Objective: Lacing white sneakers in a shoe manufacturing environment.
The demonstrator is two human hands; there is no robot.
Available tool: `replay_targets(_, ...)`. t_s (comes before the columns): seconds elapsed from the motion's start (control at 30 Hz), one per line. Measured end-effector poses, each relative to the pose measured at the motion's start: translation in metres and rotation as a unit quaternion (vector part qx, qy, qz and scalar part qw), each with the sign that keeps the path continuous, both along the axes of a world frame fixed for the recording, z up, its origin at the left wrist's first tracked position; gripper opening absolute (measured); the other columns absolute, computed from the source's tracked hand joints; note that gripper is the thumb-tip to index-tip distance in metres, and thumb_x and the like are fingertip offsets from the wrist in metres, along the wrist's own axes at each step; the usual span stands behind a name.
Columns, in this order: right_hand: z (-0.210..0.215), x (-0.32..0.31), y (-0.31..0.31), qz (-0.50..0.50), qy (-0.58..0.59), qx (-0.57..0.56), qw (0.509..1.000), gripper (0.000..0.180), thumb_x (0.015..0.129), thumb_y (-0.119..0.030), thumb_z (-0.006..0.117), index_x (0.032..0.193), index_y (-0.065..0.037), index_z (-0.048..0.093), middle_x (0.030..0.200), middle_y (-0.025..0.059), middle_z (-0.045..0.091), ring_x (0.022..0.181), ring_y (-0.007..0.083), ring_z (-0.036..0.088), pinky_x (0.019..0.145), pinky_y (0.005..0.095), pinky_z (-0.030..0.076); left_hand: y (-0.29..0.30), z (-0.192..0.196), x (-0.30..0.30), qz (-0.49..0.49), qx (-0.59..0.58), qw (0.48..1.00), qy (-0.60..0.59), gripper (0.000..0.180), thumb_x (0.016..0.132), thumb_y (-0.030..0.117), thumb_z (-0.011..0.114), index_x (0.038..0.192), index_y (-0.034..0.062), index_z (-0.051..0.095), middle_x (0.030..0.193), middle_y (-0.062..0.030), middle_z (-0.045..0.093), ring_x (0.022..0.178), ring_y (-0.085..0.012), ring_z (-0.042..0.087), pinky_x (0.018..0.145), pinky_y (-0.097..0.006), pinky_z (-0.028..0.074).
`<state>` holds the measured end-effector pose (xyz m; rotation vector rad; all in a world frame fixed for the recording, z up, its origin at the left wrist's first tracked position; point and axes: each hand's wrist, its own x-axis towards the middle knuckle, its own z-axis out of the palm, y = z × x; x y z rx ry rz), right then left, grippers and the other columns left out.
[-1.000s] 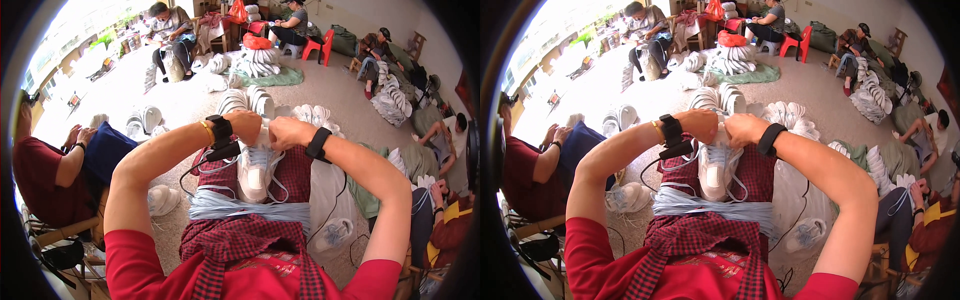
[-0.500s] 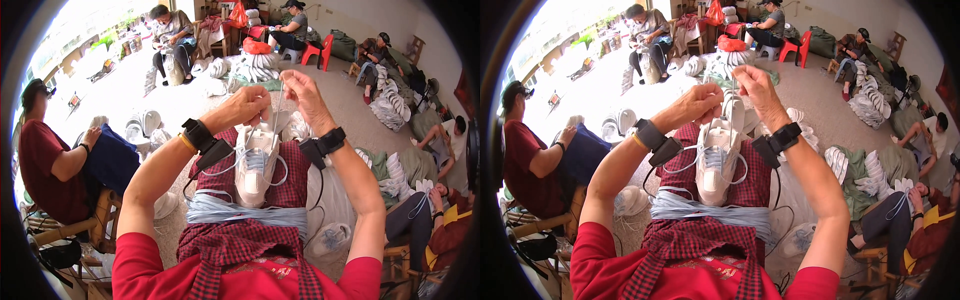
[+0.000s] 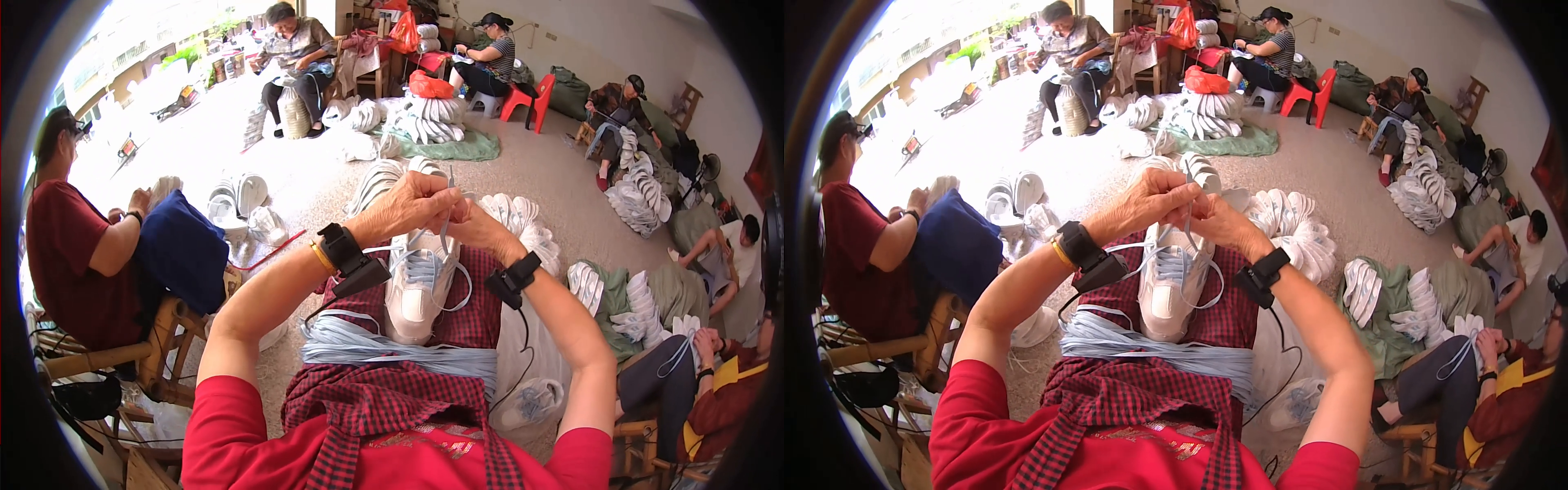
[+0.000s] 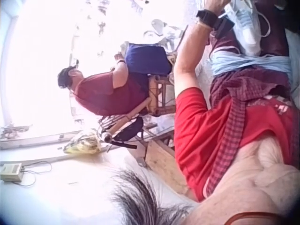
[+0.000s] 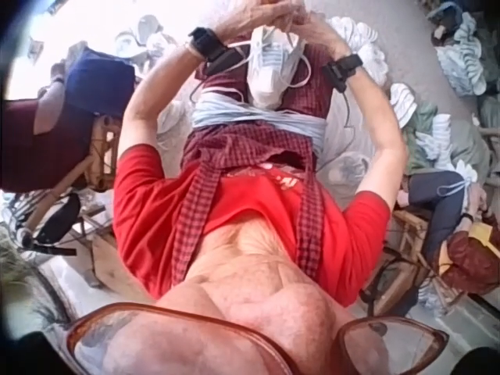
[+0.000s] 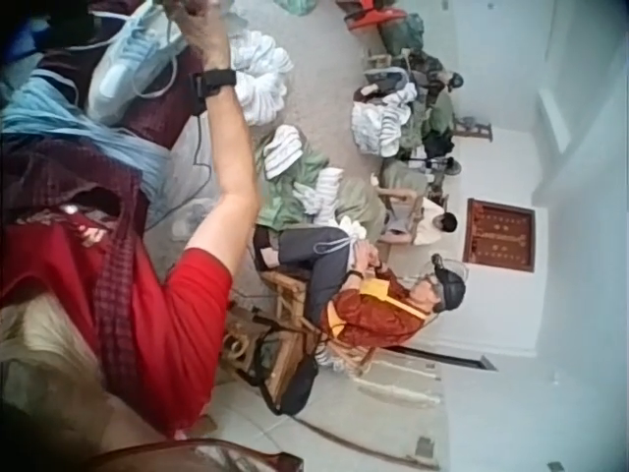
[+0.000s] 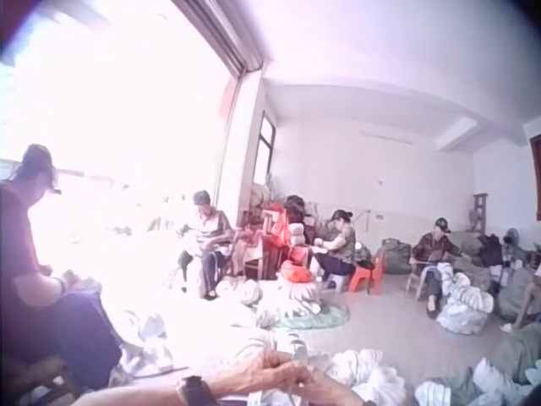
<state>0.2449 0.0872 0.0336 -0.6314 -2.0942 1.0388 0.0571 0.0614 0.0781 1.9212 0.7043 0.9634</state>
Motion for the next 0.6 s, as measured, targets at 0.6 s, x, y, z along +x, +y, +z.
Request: replay_targets(0.6,-0.019,0.132,-0.022,-0.279,0.152,-0.228,0.920,0.039,0.100,-0.041,0.058,0.110,-0.005,0.070,0.081,-0.0026,0.065,0.064,0.0025,0.051,0.051,0.0169,0.038,0.008,-0.074,-0.168,0.312,-0.157,0.937,-0.017,0.051,0.097,0.035,0.062,0.128,-0.0053,0.059,0.083,-0.0105,0.072,0.063,-0.0099,0.065,0.051,-0.021,0.046)
